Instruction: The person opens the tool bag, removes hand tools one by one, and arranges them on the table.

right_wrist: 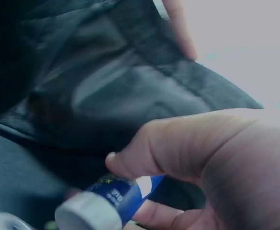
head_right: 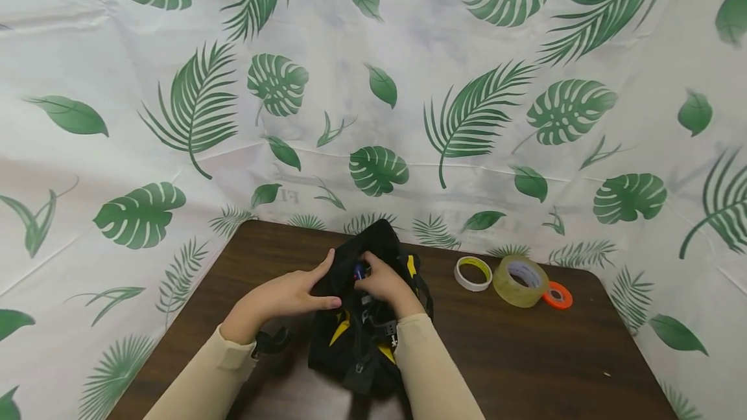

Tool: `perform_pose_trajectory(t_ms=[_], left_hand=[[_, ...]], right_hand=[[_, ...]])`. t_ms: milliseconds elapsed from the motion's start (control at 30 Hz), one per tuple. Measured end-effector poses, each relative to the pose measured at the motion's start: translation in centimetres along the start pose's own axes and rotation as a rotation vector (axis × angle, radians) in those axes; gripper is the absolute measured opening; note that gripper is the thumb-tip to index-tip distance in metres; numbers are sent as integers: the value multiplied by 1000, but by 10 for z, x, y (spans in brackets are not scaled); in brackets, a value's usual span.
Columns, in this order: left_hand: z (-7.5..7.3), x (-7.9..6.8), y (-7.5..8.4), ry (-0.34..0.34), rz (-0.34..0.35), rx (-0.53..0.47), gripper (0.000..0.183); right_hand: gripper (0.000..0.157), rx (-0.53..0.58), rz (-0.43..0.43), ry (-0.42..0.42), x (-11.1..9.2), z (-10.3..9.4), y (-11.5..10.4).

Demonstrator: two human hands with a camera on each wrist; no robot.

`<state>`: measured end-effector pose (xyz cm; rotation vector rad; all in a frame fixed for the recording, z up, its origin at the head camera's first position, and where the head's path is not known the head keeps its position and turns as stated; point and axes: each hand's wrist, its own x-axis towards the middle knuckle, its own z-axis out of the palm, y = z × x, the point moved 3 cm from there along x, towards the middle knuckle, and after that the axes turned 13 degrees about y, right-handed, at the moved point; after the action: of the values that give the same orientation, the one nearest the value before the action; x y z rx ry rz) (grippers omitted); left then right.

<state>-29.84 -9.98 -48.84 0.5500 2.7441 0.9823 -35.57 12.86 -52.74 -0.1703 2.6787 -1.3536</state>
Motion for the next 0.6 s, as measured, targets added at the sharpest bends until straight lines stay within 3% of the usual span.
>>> perform_pose_trajectory(t_ms=[300, 467, 600], left_hand=[[-2, -2, 3, -2, -9, -12, 115], [-3, -3, 3, -1, -20, -15, 115], [-2, -2, 2, 4, -15, -17, 115]], right_hand=[[41, 35, 73, -51, -26, -41, -28], [41, 10, 42, -39, -46, -63, -40], [47, 37, -65, 37, -60, -74, -44]])
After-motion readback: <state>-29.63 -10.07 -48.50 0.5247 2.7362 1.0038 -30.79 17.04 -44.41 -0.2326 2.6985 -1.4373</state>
